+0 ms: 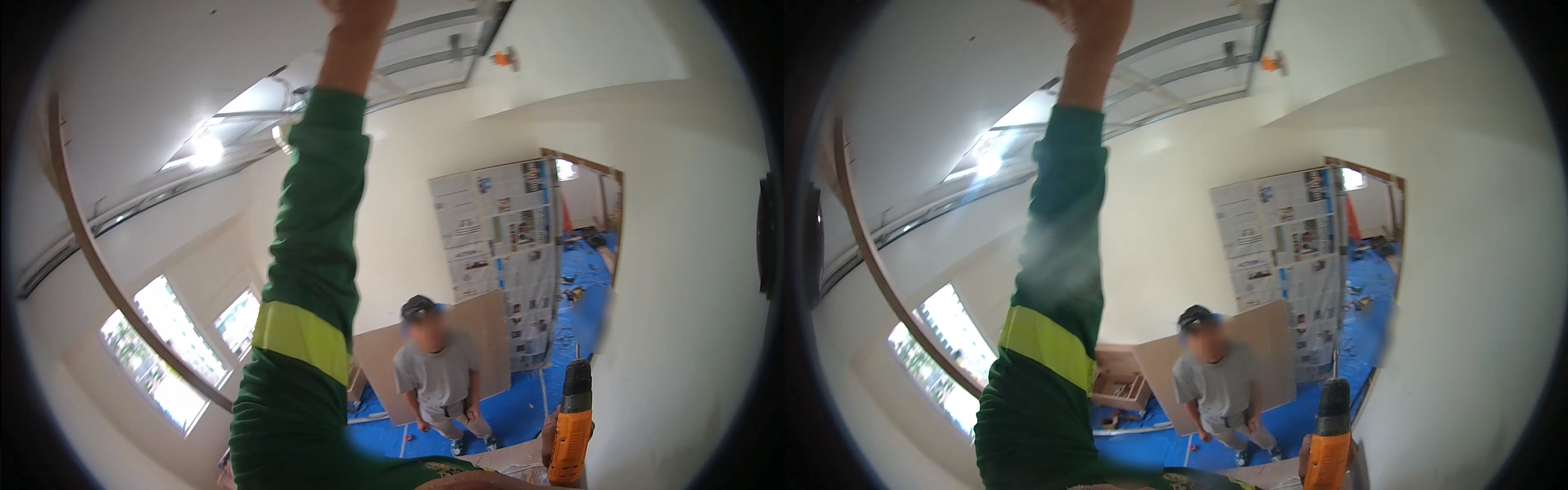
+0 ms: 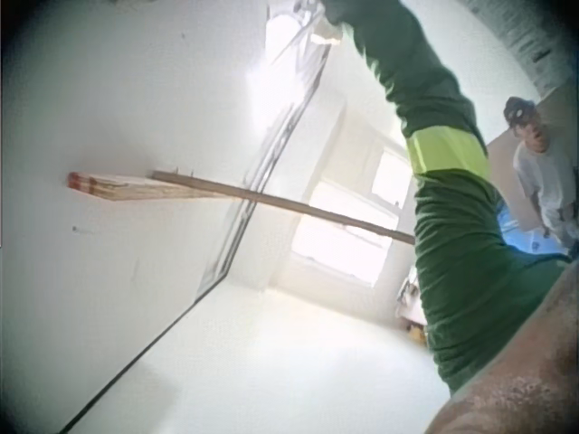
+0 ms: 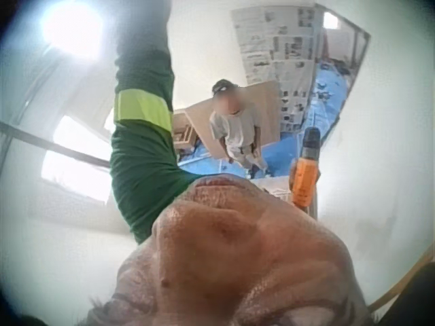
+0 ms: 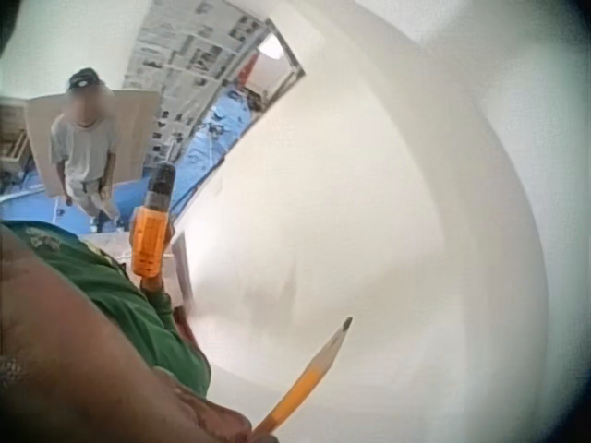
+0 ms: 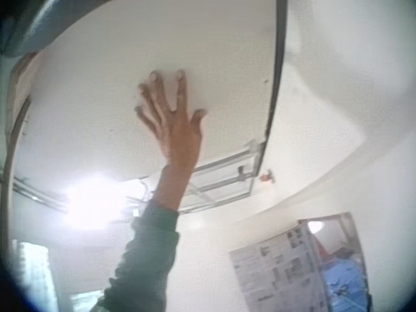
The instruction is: The person uses a cordless drill to fasten screws into a ceiling trim piece along the wall-ceiling junction. They then measure the installed trim with a tape measure. Another worker is visible in the background handling a wooden board.
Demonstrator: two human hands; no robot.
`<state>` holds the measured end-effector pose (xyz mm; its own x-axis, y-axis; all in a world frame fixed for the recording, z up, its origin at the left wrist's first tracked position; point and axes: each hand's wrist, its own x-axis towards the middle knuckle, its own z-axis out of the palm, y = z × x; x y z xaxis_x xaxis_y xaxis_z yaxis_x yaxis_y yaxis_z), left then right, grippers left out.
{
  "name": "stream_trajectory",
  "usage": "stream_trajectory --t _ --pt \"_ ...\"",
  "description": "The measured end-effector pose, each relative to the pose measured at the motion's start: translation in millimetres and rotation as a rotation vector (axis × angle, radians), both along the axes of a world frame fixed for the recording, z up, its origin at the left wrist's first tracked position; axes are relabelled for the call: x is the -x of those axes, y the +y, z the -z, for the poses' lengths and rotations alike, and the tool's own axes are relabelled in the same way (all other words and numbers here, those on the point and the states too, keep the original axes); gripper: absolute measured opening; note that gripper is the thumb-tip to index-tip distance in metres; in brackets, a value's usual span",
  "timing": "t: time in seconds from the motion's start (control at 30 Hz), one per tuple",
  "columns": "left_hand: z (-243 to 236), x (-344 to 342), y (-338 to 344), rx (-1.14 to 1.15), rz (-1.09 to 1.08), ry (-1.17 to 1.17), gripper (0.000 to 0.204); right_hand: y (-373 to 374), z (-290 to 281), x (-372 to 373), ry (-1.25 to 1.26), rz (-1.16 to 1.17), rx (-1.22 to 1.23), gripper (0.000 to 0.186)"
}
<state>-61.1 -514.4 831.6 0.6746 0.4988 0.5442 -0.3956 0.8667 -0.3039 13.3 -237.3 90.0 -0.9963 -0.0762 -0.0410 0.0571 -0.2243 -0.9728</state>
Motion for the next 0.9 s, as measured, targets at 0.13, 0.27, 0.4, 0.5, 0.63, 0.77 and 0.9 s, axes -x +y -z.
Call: stream_trajectory --t 0.13,0.27,0.4,0.5,0.63,0.77,0.9 --pt "6.5 -5.6 5.1 0.074 0.041 -0.051 0.098 -39.8 -5.8 33.1 0.018 -0.198 -0.016 0.028" --pt "42.4 -38.4 -0.1 0.155 -0.028 -0.185 0.089 -65.0 -9.7 59.7 0.037 -0.384 -0.031 0.027" --pt "154.9 -131.5 -42.8 -0.087 0.043 -0.162 0.073 -77.3 -14.3 82.4 0.064 -0.556 -0.057 0.026" --pt "249.8 -220.1 -55.3 -0.298 0.080 0.023 0.050 -88.1 -18.1 95.7 0.081 -0.664 -0.093 0.025" --pt "292.0 -322.2 -57.7 -0.644 -0.103 -0.014 0.069 -115.5 -20.4 98.0 0.091 -0.811 -0.122 0.024" --pt "269.3 -383.9 -84.9 -0.834 0.060 -0.302 0.093 -147.4 -18.9 83.1 0.091 -0.965 -0.142 0.023" --pt "224.9 -406.4 -133.6 -0.889 0.395 -0.676 0.076 -173.2 -17.0 62.6 0.098 -1.105 -0.152 0.022"
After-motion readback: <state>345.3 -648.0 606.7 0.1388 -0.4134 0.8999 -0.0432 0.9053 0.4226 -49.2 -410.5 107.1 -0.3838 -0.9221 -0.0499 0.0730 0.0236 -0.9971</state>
